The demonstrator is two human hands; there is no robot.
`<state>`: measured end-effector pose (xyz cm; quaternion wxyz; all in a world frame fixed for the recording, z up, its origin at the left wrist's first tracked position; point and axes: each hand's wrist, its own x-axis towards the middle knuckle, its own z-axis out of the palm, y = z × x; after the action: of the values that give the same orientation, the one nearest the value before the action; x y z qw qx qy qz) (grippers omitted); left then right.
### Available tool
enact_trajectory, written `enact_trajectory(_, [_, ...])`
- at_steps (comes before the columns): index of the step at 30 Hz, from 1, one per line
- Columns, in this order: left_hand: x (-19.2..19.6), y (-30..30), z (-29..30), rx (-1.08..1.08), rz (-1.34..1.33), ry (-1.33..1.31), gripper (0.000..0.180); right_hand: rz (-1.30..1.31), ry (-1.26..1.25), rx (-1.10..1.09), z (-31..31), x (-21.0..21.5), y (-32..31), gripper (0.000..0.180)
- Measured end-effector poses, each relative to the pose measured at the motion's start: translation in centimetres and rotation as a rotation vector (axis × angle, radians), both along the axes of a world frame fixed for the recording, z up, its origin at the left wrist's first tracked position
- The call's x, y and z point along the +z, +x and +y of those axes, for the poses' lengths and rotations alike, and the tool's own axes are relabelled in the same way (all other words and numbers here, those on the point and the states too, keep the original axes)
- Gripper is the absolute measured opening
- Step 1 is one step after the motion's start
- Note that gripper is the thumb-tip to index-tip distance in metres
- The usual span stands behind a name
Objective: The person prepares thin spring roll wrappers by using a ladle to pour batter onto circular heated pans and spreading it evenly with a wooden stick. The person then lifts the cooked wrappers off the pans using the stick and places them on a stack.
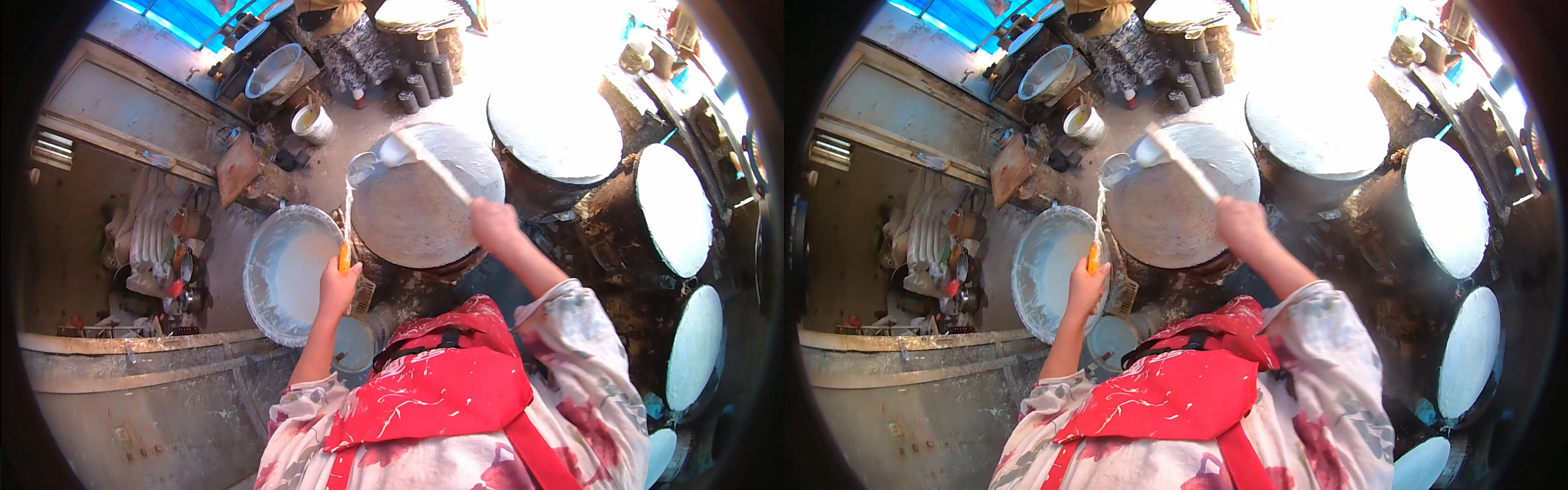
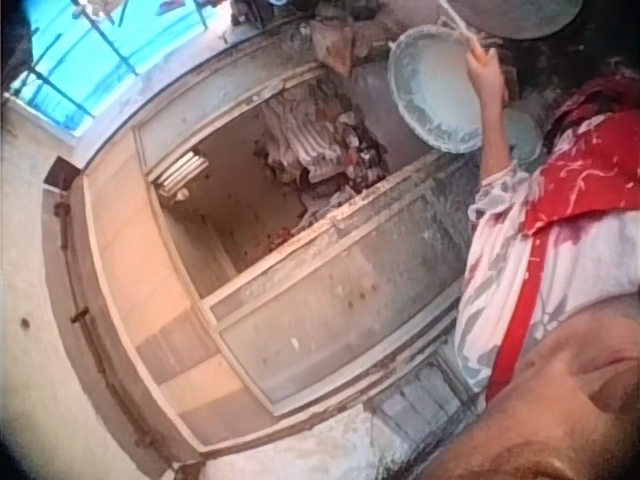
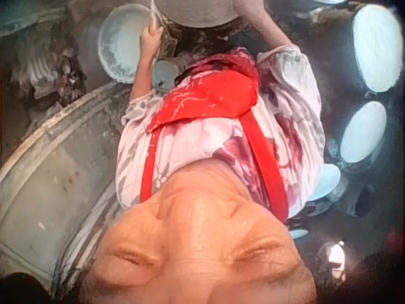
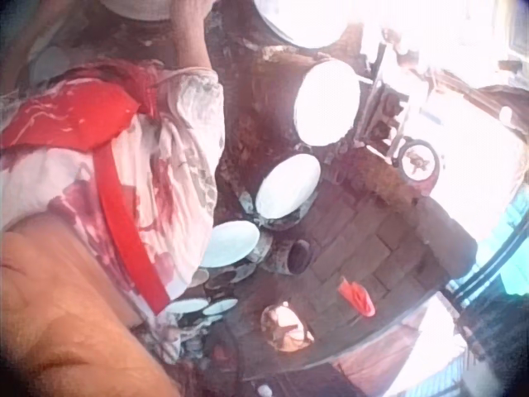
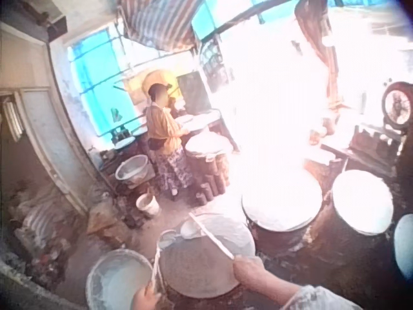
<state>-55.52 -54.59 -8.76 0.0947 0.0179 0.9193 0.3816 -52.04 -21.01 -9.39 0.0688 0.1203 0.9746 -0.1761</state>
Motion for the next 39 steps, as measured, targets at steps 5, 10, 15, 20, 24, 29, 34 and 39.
enact_trajectory(5, [2.9, 1.4, 1.0, 0.113, -0.218, 0.322, 0.024, -0.057, 0.033, 0.101, 0.9, -1.8, -1.7, 0.013])
enact_trajectory(10, [3.6, 3.4, -0.1, 0.206, -0.347, 0.428, 0.020, -0.115, 0.078, 0.226, -0.3, 0.3, -2.7, 0.011])
enact_trajectory(15, [4.6, 3.4, 0.8, 0.247, -0.403, 0.513, 0.020, -0.058, 0.106, 0.189, 4.2, -1.8, -5.9, 0.016])
enact_trajectory(20, [4.6, 4.8, -0.4, 0.350, -0.447, 0.569, 0.020, -0.044, 0.168, 0.500, 1.5, -1.5, -3.4, 0.009])
enact_trajectory(24, [6.1, 4.8, 0.4, 0.378, -0.475, 0.624, 0.021, 0.165, 0.222, 0.262, 7.5, -4.7, -8.2, 0.013])
enact_trajectory(29, [5.5, 4.6, -0.2, 0.417, -0.514, 0.659, 0.021, 0.016, 0.231, 0.679, 3.0, -2.2, -5.5, 0.012])
enact_trajectory(34, [6.5, 7.0, -0.9, 0.534, -0.553, 0.695, 0.021, 0.025, 0.266, 0.536, 4.4, -0.7, -6.0, 0.012])
enact_trajectory(39, [6.4, 5.7, -0.7, 0.520, -0.549, 0.719, 0.024, -0.029, 0.139, 0.564, 5.2, -3.3, -11.5, 0.010])
